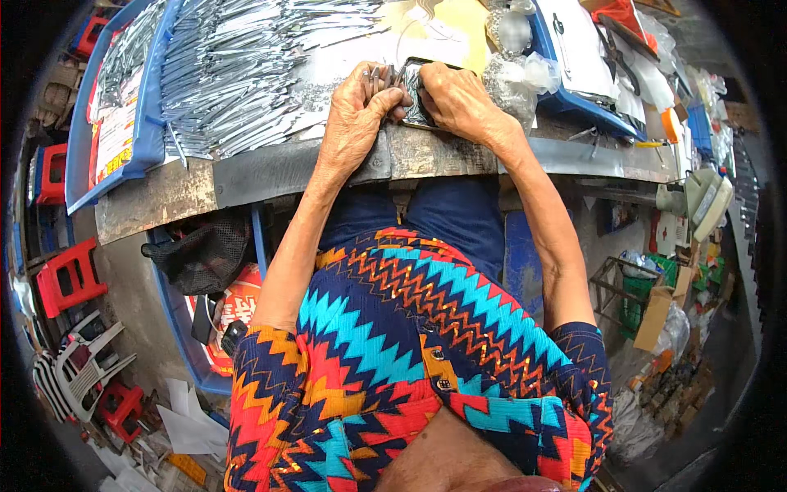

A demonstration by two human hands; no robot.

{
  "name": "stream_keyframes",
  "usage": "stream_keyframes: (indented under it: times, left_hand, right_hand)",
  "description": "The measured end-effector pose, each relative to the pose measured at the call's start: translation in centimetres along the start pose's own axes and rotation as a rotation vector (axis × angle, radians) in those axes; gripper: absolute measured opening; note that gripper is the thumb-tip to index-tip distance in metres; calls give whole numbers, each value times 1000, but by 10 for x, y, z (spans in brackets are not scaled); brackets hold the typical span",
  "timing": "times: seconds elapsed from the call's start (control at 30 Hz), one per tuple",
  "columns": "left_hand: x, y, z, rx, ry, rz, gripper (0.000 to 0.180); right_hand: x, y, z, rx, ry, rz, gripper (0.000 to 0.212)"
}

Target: The person assembles metal components by hand, gathering metal strips and inserting fasteners into them from a metal tin on the workbench.

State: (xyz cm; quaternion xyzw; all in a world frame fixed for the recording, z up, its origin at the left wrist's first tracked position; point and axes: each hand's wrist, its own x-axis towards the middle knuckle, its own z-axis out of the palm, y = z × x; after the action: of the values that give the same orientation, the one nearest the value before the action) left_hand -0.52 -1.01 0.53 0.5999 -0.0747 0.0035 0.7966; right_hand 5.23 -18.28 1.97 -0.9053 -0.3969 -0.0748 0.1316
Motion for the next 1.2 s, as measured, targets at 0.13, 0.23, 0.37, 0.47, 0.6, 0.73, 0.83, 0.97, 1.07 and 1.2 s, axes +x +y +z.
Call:
stream_keyframes:
  times: [0.13,0.23,0.37,0.47,0.6,0.73,0.83,0.97,1.07,1.2]
  left_hand:
    - [0,-2,-1,7,-9,11,13]
    - [-1,-1,0,-19,-9,4,13]
    - [0,-3,1,6,-16,13,12]
    - [1,-2,2,20,-23,23,10]
    - [1,-3,2,25,-4,-12,8]
    - [1,-2,3,41,31,-13,8]
    - [0,1,6,81,44,-16,9]
    - [0,-3,3,96,30,25,10]
    - [1,-3,1,61,17,14,10]
    - [0,0,4,78,67,5,10]
  right_hand:
    - [0,-3,-3,-36,-20,-25,14]
    - [-5,2,-2,102,4,-27,19]
    - [-6,0,-5,195,37,110,15]
    - [-9,-2,-7,245,63,133,15]
    - [-12,-10,-12,210,83,66,15]
    - [-11,-25,-19,242,106,12,16]
    - [-11,-29,-17,215,110,-24,18]
    - [-8,-33,-17,227,106,-52,18]
    - [-8,-31,-17,247,120,-74,17]
    - [-9,-35,-16,291,116,-4,17]
